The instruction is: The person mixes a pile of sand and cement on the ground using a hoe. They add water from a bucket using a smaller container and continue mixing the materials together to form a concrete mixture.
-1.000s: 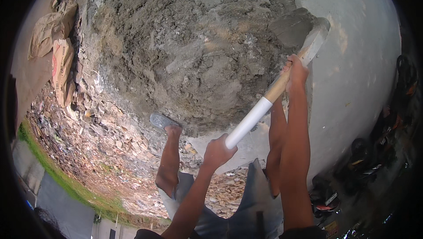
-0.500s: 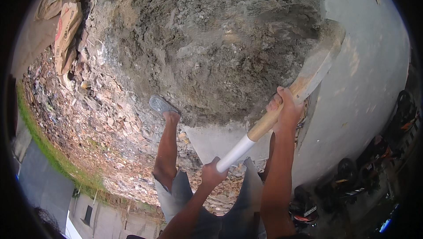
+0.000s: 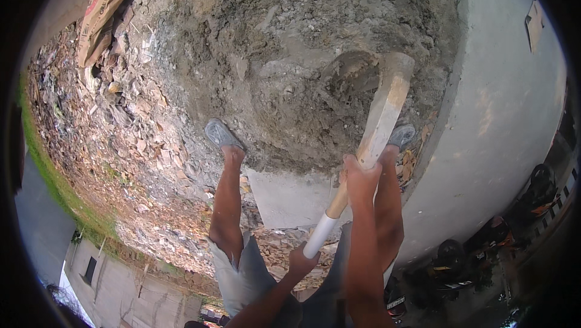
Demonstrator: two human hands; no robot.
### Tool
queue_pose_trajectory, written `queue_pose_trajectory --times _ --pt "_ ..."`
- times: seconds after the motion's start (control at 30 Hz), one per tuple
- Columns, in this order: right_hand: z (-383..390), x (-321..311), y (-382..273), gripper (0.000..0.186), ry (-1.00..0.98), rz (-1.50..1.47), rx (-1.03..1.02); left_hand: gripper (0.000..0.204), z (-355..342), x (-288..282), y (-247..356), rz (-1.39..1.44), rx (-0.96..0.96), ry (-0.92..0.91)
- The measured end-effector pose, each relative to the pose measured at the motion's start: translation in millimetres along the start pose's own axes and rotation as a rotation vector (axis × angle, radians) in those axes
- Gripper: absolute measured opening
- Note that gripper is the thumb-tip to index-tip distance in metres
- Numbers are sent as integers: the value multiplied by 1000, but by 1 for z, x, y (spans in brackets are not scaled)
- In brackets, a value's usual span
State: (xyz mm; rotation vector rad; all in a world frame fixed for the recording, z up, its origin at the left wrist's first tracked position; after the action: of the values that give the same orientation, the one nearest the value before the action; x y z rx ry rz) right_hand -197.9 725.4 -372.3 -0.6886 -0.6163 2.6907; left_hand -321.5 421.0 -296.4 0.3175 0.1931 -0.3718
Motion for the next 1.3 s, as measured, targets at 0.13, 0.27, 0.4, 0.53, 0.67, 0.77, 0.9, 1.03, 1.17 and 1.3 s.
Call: queue_pose_trajectory --times 0.13,0.27,0.4,0.53,0.67,0.77,0.9,1.03,1.17,1.3 --pt "-52 51 -172 15 -94 -79 -326 37 -123 -41 132 1 216 98" --pt "-131 93 -121 20 -96 27 -204 40 -139 -48 128 -60 82 71" --pt "-118 67 28 19 -157 62 74 40 -75 -27 38 -106 -85 78" --pt "-26 5 10 11 14 -62 93 40 -32 -17 -1 -138 4 2" --pt "-36 -41 -113 14 39 -170 -138 38 -79 0 95 -87 217 -40" --pt "-116 -42 -216 14 92 -161 -353 39 -151 -22 206 -165 289 -66" --pt "-216 -5 -140 12 -16 -131 -129 43 -152 -53 210 -262 138 -129" --pt "-145 28 -11 11 -33 -41 131 47 -90 -61 91 -341 -110 -128" --pt "-34 12 -2 13 52 -84 122 43 -35 -56 32 -223 -9 -55" --pt "26 -12 -83 18 28 -160 -55 35 -55 -56 52 -90 262 70"
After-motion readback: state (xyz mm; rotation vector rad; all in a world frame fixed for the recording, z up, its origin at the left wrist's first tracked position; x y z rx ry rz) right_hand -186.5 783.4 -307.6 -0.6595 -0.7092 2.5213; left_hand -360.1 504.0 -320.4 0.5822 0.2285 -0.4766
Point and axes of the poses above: each hand's wrist, its own z-axis away from the middle knuckle, its own x-axis out of the palm, y = z × x, the point moved 5 cm from there along -z, towards the middle knuckle, and after that the axes turned 1 degree about y, right-handed, at the moved point
